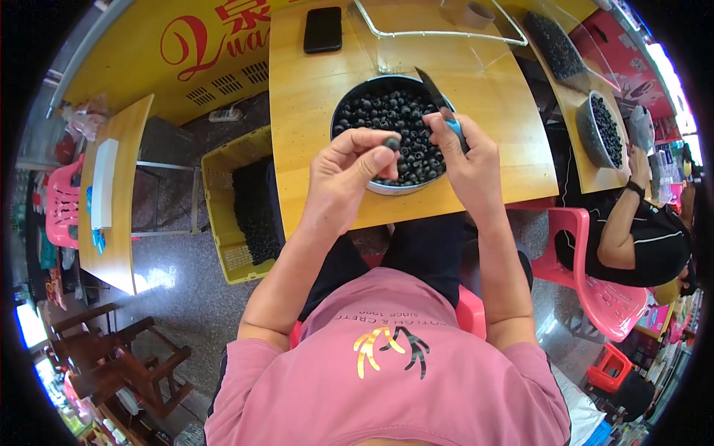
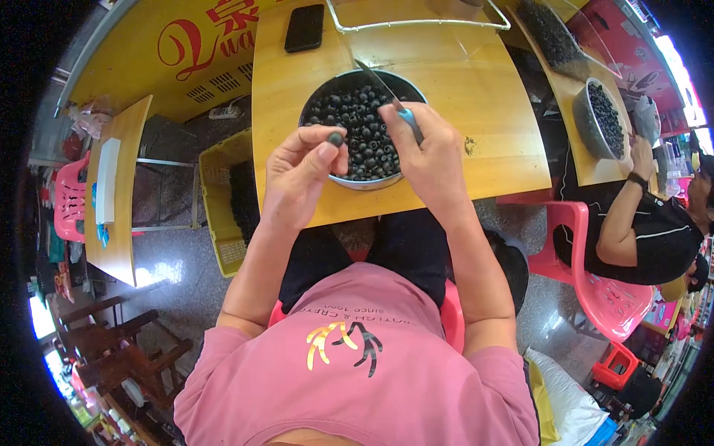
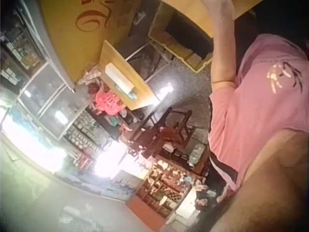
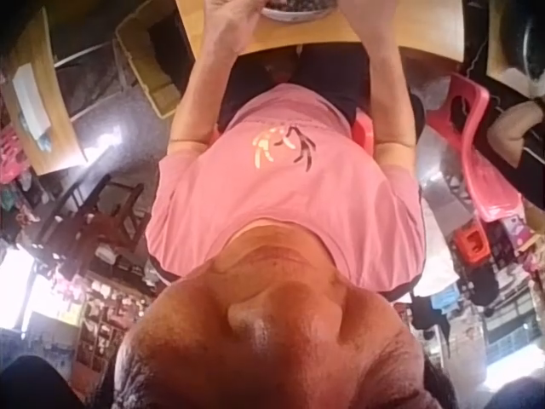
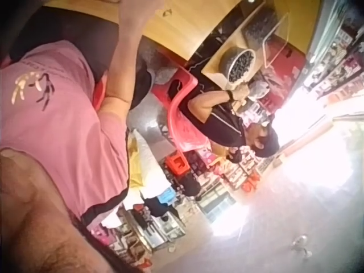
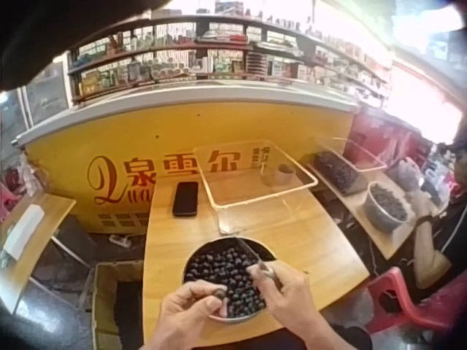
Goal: The person is using a small knife to remove pits or stems from small black fruits in a bowl.
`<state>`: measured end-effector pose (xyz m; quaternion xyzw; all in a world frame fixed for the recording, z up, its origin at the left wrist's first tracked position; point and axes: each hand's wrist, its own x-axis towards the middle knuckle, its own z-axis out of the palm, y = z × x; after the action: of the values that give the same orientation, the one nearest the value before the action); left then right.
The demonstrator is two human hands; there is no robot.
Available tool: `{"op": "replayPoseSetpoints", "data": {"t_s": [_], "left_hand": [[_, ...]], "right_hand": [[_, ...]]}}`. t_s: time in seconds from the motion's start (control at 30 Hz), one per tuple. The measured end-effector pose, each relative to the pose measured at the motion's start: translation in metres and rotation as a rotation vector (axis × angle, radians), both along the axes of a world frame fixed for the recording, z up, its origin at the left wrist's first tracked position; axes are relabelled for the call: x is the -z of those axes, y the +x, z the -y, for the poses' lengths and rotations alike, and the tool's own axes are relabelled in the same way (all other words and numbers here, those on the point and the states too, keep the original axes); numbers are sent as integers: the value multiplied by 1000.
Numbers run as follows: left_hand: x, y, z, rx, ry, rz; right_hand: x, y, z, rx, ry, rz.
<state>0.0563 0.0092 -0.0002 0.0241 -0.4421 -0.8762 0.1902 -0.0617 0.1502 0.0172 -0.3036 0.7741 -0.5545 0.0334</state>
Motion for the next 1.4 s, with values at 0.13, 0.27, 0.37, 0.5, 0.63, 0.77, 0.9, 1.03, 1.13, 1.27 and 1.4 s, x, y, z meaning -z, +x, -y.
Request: {"op": "replayPoseSetpoints", "data": {"t_s": [0.13, 0.27, 0.37, 0.5, 0.63, 0.77, 0.9, 1.03, 1.13, 1.27, 1.4], "left_hand": [[6, -7, -3, -77, -43, 69], [5, -7, -8, -169, -245, 34], [-1, -5, -9, -187, -248, 101], [0, -4, -7, -155, -284, 118], [4, -6, -7, -177, -386, 68], [1, -6, -7, -174, -450, 58], [2, -4, -8, -172, -473, 16], [2, -5, -7, -138, -340, 40], [2, -6, -9, -116, -312, 32], [3, -4, -7, -61, -296, 35], [9, -4, -5, -23, -176, 18]], "right_hand": [[-20, 23, 3, -227, -176, 323], [-16, 27, 8, -276, -320, 473], [-29, 29, 5, -260, -266, 593], [-19, 29, 10, -259, -327, 502], [-18, 25, 10, -256, -259, 406], [-19, 19, 7, -242, -202, 502], [-11, 17, 7, -203, -190, 493], [-14, 21, 7, -215, -256, 532], [-14, 22, 9, -252, -289, 565], [-15, 22, 7, -287, -295, 652], [-13, 24, 9, -305, -333, 671]]}}
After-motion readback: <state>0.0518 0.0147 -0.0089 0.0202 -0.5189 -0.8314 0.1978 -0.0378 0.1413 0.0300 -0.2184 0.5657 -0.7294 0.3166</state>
